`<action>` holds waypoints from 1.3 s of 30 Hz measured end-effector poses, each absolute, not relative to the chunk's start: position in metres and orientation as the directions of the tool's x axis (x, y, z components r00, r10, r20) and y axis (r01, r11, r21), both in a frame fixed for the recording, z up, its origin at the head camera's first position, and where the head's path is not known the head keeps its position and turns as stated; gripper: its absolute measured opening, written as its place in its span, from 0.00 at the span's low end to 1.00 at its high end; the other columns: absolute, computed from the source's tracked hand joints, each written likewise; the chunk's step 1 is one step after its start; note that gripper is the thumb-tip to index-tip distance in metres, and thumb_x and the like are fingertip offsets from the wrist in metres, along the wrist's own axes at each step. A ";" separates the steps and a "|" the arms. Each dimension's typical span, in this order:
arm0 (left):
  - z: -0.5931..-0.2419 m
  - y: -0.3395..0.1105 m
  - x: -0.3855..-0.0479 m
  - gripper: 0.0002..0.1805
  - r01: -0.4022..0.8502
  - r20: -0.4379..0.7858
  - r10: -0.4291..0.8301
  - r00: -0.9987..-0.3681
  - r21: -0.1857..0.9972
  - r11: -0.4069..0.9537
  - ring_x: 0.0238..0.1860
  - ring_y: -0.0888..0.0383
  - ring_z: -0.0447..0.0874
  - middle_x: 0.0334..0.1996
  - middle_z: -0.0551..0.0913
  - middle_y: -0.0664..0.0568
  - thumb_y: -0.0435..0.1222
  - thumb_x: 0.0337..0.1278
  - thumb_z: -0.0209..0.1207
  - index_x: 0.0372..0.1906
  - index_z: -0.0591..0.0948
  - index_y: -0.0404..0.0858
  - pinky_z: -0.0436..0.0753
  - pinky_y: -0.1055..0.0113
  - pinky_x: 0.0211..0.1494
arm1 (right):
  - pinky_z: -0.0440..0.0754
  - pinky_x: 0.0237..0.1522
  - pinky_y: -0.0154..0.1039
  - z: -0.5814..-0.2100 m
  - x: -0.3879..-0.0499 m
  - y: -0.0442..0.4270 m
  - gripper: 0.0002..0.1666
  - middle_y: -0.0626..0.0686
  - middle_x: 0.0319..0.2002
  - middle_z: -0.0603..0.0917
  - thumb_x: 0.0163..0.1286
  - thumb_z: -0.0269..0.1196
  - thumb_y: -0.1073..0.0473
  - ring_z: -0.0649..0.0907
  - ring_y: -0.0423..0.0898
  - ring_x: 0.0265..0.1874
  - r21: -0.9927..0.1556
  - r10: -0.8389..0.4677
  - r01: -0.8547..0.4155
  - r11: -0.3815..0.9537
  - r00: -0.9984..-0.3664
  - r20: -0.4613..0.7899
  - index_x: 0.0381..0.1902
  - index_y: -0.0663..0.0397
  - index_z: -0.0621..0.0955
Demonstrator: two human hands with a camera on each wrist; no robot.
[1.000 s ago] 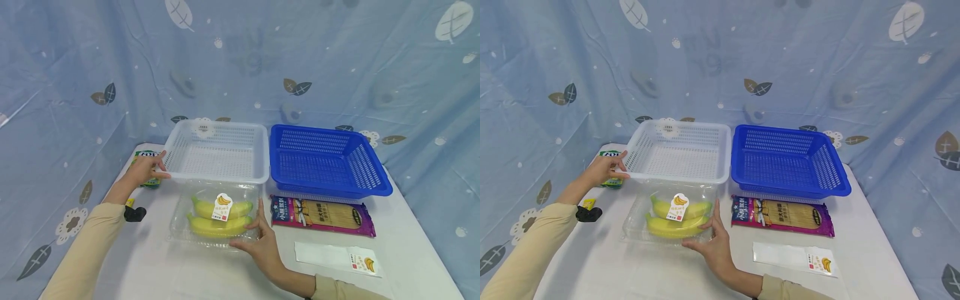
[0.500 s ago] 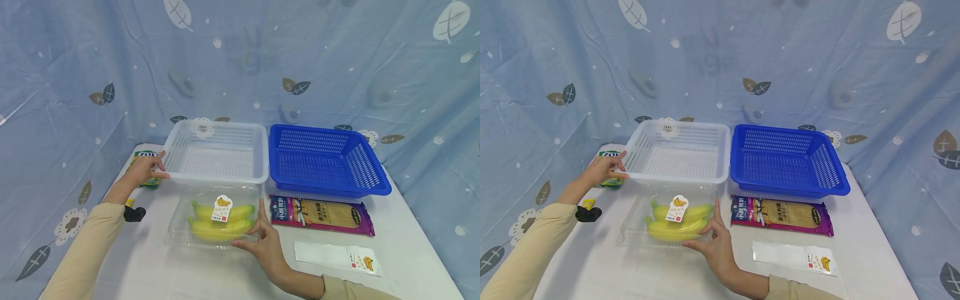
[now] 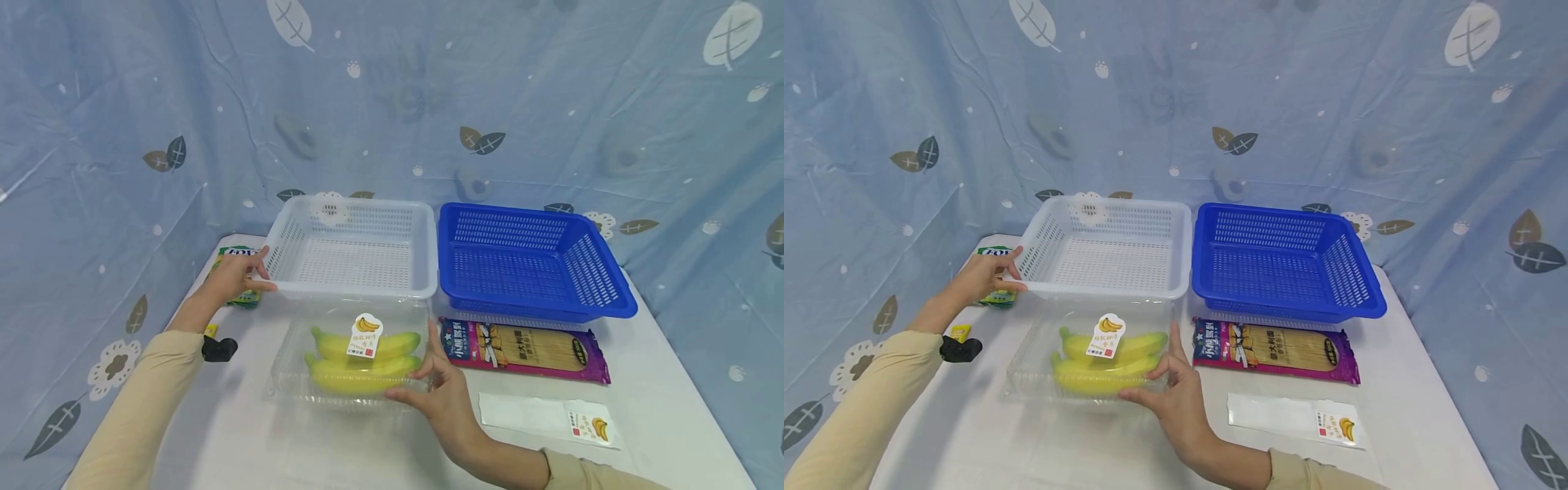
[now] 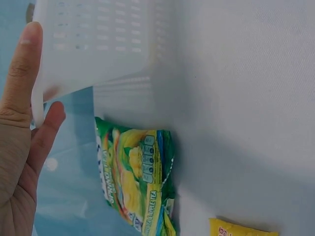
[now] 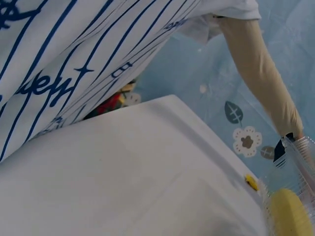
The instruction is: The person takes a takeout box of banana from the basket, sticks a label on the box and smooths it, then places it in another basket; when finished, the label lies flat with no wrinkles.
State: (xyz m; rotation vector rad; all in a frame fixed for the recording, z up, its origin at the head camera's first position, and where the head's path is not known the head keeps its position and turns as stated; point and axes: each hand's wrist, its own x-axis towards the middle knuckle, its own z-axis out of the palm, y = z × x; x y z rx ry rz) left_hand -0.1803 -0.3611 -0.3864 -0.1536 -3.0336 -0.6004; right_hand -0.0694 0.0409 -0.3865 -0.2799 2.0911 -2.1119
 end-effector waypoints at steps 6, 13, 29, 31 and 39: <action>-0.386 -0.360 -0.180 0.12 0.101 0.058 0.086 -0.995 0.386 0.917 0.24 0.54 0.62 0.68 0.61 0.35 0.44 0.43 0.71 0.27 0.84 0.40 0.70 0.58 0.36 | 0.44 0.72 0.51 -0.375 -0.073 0.042 0.22 0.52 0.76 0.47 0.46 0.76 0.68 0.43 0.55 0.74 -0.998 -0.254 -0.019 -0.051 -0.967 0.032 0.27 0.69 0.71; -0.386 -0.360 -0.179 0.12 0.110 0.070 0.089 -0.994 0.396 0.912 0.22 0.55 0.58 0.68 0.61 0.35 0.43 0.43 0.71 0.27 0.84 0.39 0.68 0.59 0.34 | 0.47 0.72 0.48 -0.360 -0.077 0.042 0.23 0.51 0.76 0.48 0.45 0.75 0.71 0.44 0.53 0.74 -0.997 -0.258 -0.001 -0.080 -0.966 0.022 0.26 0.70 0.70; -0.389 -0.361 -0.182 0.14 0.102 0.069 0.082 -0.994 0.384 0.918 0.22 0.55 0.57 0.65 0.66 0.33 0.45 0.42 0.71 0.27 0.84 0.39 0.66 0.61 0.32 | 0.63 0.65 0.38 -0.329 -0.099 0.038 0.19 0.42 0.75 0.49 0.49 0.75 0.69 0.46 0.49 0.74 -1.000 -0.202 0.024 -0.010 -0.979 -0.022 0.27 0.59 0.72; -0.389 -0.362 -0.183 0.15 0.107 0.072 0.087 -0.994 0.373 0.922 0.21 0.56 0.57 0.60 0.73 0.33 0.44 0.43 0.71 0.30 0.84 0.37 0.66 0.62 0.31 | 0.64 0.65 0.38 -0.326 -0.102 0.037 0.19 0.42 0.75 0.49 0.50 0.74 0.69 0.46 0.49 0.74 -0.999 -0.199 0.031 -0.009 -0.980 -0.028 0.27 0.59 0.72; -0.392 -0.363 -0.188 0.15 0.121 0.097 0.093 -0.991 0.355 0.927 0.20 0.57 0.56 0.46 0.81 0.34 0.43 0.43 0.72 0.32 0.84 0.36 0.65 0.64 0.30 | 0.58 0.70 0.43 -0.319 -0.114 0.033 0.18 0.40 0.75 0.48 0.51 0.73 0.70 0.44 0.46 0.74 -0.998 -0.209 0.048 -0.041 -0.977 -0.038 0.27 0.57 0.72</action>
